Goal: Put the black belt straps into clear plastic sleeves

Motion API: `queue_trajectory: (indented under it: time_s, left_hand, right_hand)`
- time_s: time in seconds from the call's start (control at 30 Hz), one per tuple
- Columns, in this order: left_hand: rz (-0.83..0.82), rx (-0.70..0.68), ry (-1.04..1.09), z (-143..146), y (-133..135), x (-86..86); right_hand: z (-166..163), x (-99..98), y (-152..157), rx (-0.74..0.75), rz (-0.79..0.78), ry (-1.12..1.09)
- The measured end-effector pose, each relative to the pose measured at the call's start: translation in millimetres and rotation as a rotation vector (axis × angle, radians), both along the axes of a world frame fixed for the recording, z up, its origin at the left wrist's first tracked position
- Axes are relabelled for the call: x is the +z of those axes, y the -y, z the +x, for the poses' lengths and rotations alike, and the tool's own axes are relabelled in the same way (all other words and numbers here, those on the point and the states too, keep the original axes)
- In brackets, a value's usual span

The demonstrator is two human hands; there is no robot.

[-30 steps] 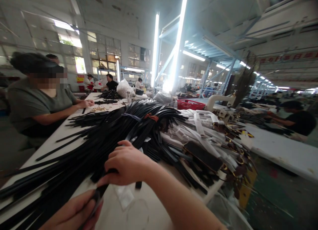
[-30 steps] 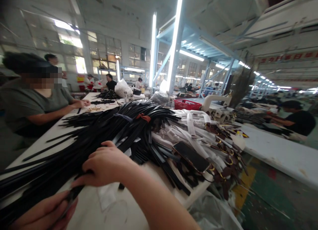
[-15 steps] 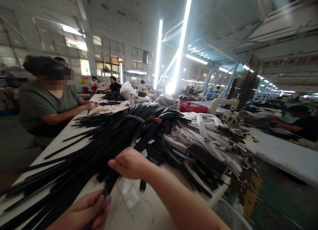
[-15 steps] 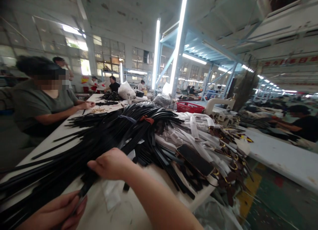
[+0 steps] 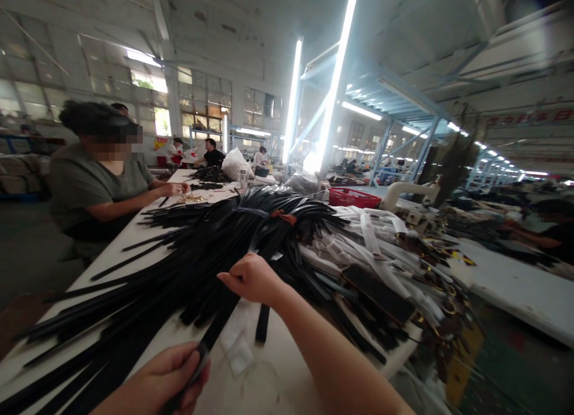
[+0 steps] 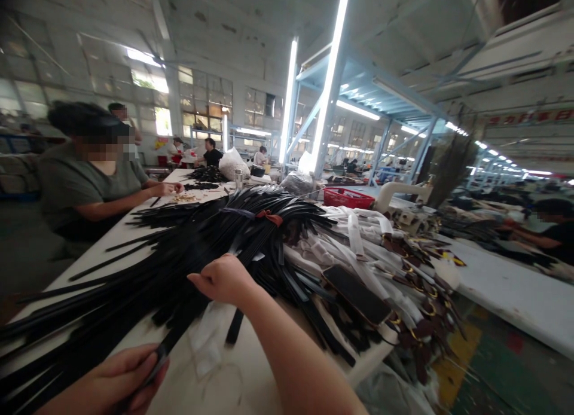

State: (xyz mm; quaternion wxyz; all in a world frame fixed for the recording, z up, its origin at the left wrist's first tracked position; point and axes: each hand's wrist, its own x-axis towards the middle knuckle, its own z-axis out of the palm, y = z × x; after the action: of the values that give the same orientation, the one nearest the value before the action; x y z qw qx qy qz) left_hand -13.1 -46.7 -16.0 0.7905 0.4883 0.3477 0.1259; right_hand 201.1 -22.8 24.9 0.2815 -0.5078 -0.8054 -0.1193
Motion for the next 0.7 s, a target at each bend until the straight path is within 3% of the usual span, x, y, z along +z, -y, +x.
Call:
queue_trajectory:
  time_s: [0.23,0.37,0.57,0.7]
  left_hand:
    - [-0.010,0.068,0.042,5,-4,-8.5]
    - [0.101,0.130,0.015,-5,-6,-2.1]
    - [0.195,-0.054,-0.231,-17,-12,6.7]
    - [0.125,0.027,-0.163,-9,-7,9.6]
  right_hand:
    - [-32,-0.7,12,0.158,0.042,-0.031]
    - [-19,-3.8,4,0.036,0.038,-0.037]
    - [5,-6.2,-5,-0.074,-0.027,-0.128]
    - [3,-13.5,-6,-0.059,-0.090,-0.172]
